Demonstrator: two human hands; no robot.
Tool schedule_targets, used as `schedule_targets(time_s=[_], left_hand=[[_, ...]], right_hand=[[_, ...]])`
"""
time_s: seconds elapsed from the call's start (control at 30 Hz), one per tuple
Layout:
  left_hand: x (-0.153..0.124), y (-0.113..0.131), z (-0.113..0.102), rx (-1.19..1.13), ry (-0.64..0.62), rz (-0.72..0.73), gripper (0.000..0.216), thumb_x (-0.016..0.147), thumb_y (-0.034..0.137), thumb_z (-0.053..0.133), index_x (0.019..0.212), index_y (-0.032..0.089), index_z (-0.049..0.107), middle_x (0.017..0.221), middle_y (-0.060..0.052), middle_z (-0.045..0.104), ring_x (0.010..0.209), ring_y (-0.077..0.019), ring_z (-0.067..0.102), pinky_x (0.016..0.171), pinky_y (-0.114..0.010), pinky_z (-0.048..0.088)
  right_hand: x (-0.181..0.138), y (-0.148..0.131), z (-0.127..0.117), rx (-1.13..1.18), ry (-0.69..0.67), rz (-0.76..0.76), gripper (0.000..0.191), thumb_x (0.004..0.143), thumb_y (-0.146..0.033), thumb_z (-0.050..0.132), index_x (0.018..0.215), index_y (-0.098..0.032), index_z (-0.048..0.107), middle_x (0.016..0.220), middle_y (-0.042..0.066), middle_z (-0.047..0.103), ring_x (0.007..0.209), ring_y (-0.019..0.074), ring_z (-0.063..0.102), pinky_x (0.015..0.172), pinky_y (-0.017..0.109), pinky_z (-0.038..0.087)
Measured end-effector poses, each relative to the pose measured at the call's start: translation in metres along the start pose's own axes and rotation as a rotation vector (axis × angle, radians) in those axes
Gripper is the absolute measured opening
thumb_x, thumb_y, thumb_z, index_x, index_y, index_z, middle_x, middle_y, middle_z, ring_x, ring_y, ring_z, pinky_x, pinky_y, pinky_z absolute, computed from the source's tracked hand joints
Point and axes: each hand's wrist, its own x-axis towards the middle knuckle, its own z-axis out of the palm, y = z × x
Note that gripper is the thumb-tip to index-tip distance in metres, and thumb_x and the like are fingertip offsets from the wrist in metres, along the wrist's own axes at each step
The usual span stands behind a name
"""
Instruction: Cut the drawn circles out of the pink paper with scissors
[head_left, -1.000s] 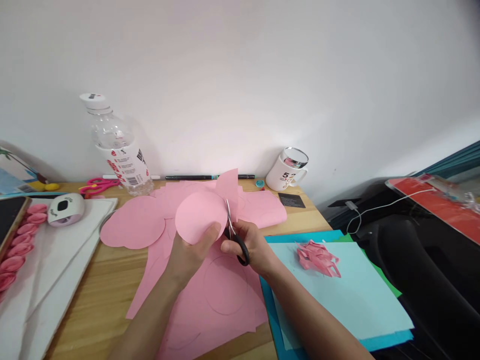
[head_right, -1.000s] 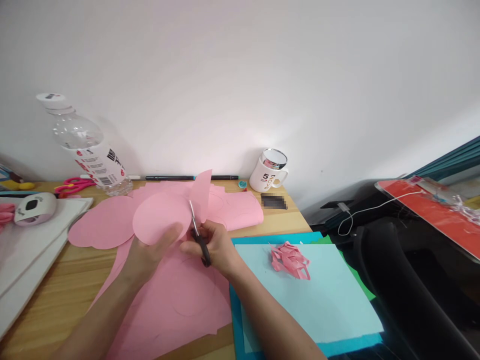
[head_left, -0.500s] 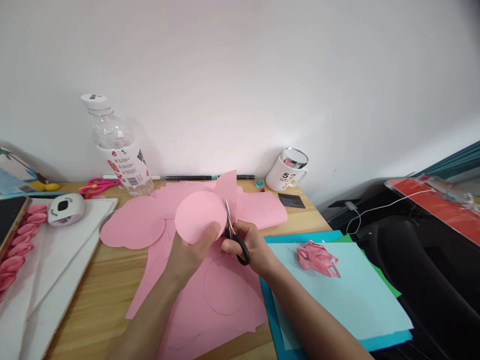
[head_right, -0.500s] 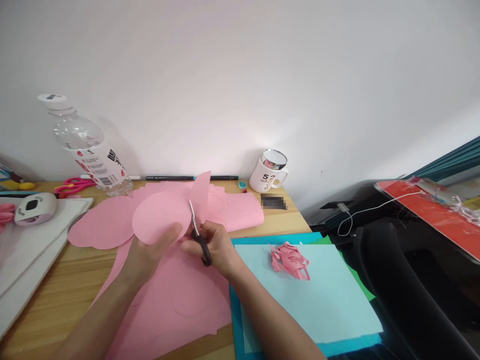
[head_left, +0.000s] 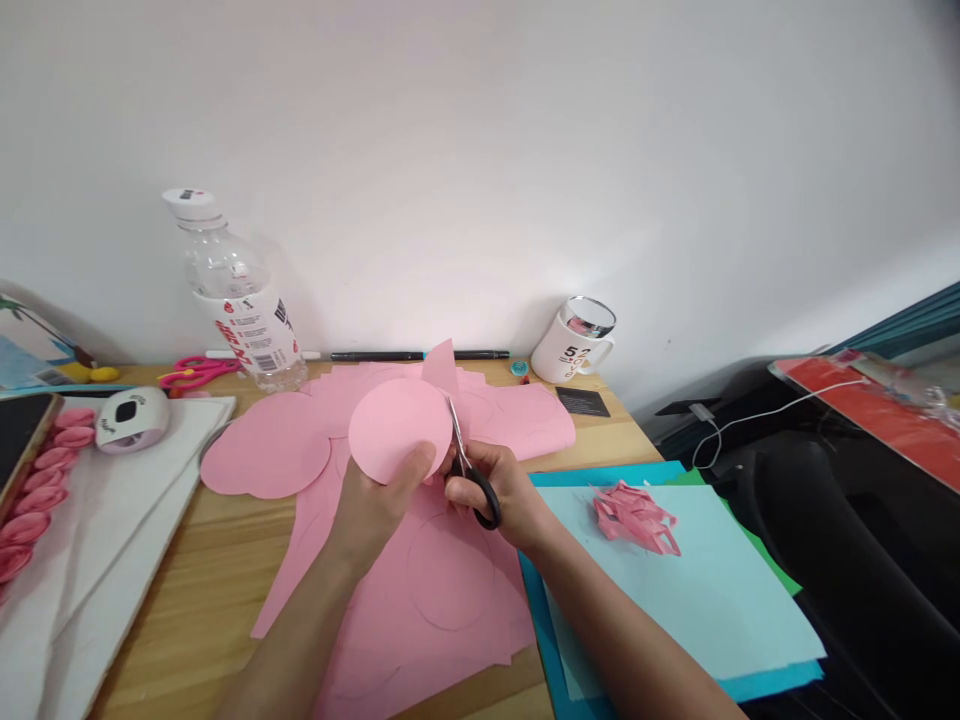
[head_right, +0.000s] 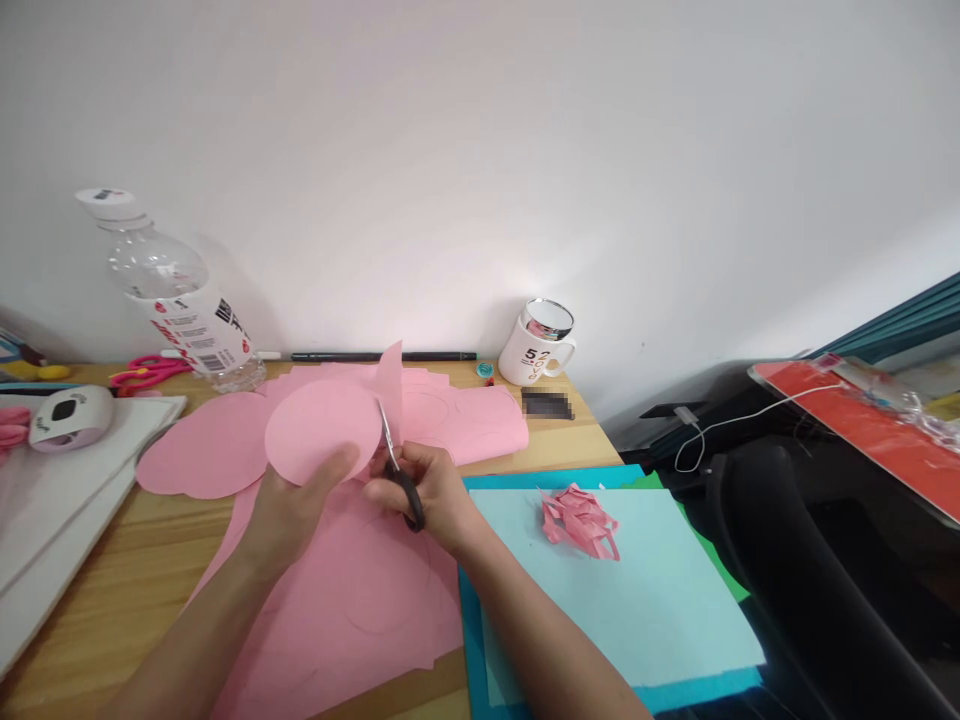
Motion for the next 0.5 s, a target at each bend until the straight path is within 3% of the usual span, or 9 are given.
schedule_targets(time_s=[0.23,0.5], left_hand=[[0.002,-0.009,-0.003,-0.023,0.028,0.036,0.033,0.071,0.040,0.062,0.090,0.014,0.067,0.089,-0.009,0.071,0.087,-0.0232,0.065,0.072,-0.030,0.053],[0.001,-0.008,-0.002,-0.020,0.058,0.022,0.031,0.070,0.041,0.063,0.078,0.012,0.069,0.070,-0.007,0.070,0.077,-0.0229,0.065,0.063,-0.027,0.052]], right_hand=[[0.000,0.000,0.000,0.006,-0.027,0.022,0.029,0.067,-0.040,0.072,0.069,-0.015,0.056,0.048,-0.005,0.047,0.044,0.0076,0.040,0.045,0.022,0.031],[-0.001,0.003,0.003,0.050,-0.022,0.021,0.026,0.069,-0.037,0.071,0.069,-0.015,0.056,0.047,-0.006,0.047,0.042,0.0073,0.042,0.046,0.022,0.035]])
